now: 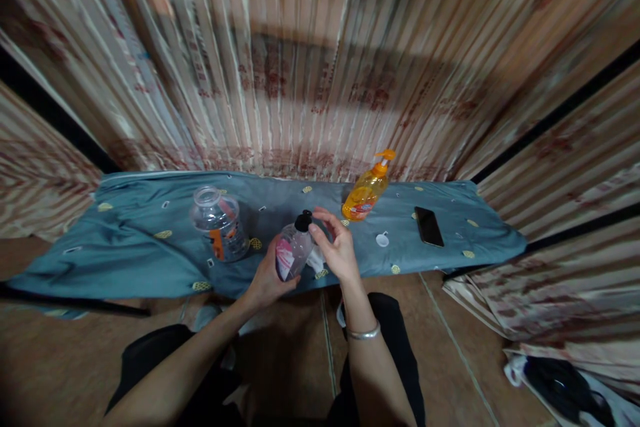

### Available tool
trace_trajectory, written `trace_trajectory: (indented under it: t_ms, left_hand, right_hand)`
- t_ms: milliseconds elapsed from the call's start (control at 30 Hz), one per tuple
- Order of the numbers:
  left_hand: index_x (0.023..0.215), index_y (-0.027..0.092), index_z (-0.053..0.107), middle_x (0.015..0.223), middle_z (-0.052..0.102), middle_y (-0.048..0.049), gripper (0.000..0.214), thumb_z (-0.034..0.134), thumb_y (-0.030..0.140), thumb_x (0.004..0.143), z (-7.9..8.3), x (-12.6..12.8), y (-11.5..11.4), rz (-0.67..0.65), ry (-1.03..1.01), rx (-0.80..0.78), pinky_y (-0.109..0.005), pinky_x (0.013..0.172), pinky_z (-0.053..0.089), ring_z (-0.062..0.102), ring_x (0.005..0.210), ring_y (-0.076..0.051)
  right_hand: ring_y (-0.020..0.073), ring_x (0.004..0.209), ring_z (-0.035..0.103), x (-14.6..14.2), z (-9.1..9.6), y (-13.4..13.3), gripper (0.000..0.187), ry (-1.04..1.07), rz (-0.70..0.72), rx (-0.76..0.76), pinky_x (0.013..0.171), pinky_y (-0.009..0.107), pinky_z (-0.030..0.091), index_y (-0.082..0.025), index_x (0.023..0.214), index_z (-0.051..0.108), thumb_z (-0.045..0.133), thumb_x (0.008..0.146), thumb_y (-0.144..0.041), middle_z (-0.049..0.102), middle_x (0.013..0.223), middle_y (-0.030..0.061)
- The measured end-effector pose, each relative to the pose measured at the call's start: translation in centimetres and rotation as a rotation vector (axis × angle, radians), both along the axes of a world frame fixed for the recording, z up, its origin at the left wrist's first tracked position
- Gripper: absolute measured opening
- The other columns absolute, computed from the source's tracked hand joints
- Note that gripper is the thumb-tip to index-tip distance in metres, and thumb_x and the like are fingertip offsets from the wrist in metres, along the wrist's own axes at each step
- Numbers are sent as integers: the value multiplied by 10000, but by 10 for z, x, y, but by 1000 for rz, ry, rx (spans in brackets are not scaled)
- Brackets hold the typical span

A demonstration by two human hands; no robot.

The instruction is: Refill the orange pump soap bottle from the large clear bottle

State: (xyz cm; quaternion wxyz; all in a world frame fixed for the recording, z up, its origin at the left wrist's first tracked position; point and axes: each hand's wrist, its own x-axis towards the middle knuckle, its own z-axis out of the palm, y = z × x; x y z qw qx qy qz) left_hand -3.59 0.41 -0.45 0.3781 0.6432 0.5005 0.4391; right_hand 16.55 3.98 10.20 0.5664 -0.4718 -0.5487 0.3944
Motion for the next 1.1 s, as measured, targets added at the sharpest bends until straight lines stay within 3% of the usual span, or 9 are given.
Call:
trace_trajectory:
  t_ms: [167,267,400,567,767,833,967,1100]
  left_hand:
    - [1777,186,480,1694,757,-236,1157,997,270,746,-4,0,1,-6,1,3,-641,1337,626,786,1551,-462]
    - [1780,181,466,1719,741,-245,1154,997,294,761,-6,-2,2,-5,3,7,-647,1357,610,770,1577,-465]
    - [1771,181,472,1741,727,-256,1155,1004,305,753,-9,-2,3,-6,7,9,-664,1380,588,746,1611,-481]
    - [1786,171,471,1749,718,-265,1158,1002,316,768,-13,-2,2,-13,8,12,-671,1373,595,749,1606,-484]
    - [1786,179,486,1771,700,-267,1177,1029,318,751,-16,-2,3,-22,9,22,-696,1396,571,729,1630,-495]
    - [1789,182,487,1771,699,-268,1172,1026,314,757,-17,-1,3,-22,9,21,-697,1393,573,731,1628,-493]
    - [1789,193,496,1774,702,-255,1138,1008,302,779,-16,-2,3,-24,13,21,-685,1393,574,734,1629,-478]
    - [1783,175,495,1761,706,-270,1142,1011,306,773,-15,-4,3,-22,24,25,-685,1381,584,738,1620,-490]
  right_hand:
    - [417,1413,838,-14,0,6,650,-76,-73,-2,1382,661,577,-296,1001,796,1080,704,-800,906,1466,149]
    - [392,1381,855,-11,-3,8,628,-16,-8,1,1341,617,628,-302,1004,777,1052,742,-802,911,1429,142]
    - [381,1417,846,-8,-2,5,627,-36,10,6,1343,598,631,-312,1168,821,1013,814,-793,910,1442,130]
    - [406,1358,851,-15,2,6,620,-96,-79,-4,1339,650,619,-299,1033,811,1063,748,-788,926,1353,132]
    - [372,1290,876,0,6,1,608,-45,167,-45,1209,554,702,-305,1246,883,945,898,-799,940,1332,117]
    - [372,1312,870,2,10,0,635,-83,126,-35,1235,554,689,-308,1256,878,973,866,-801,935,1358,112]
    - [413,1352,853,-1,15,2,607,-216,-65,-15,1315,618,633,-304,1033,836,1051,756,-799,939,1344,118]
    - [393,1359,859,0,15,3,585,-185,55,-32,1291,573,649,-295,1102,876,978,838,-806,944,1352,115]
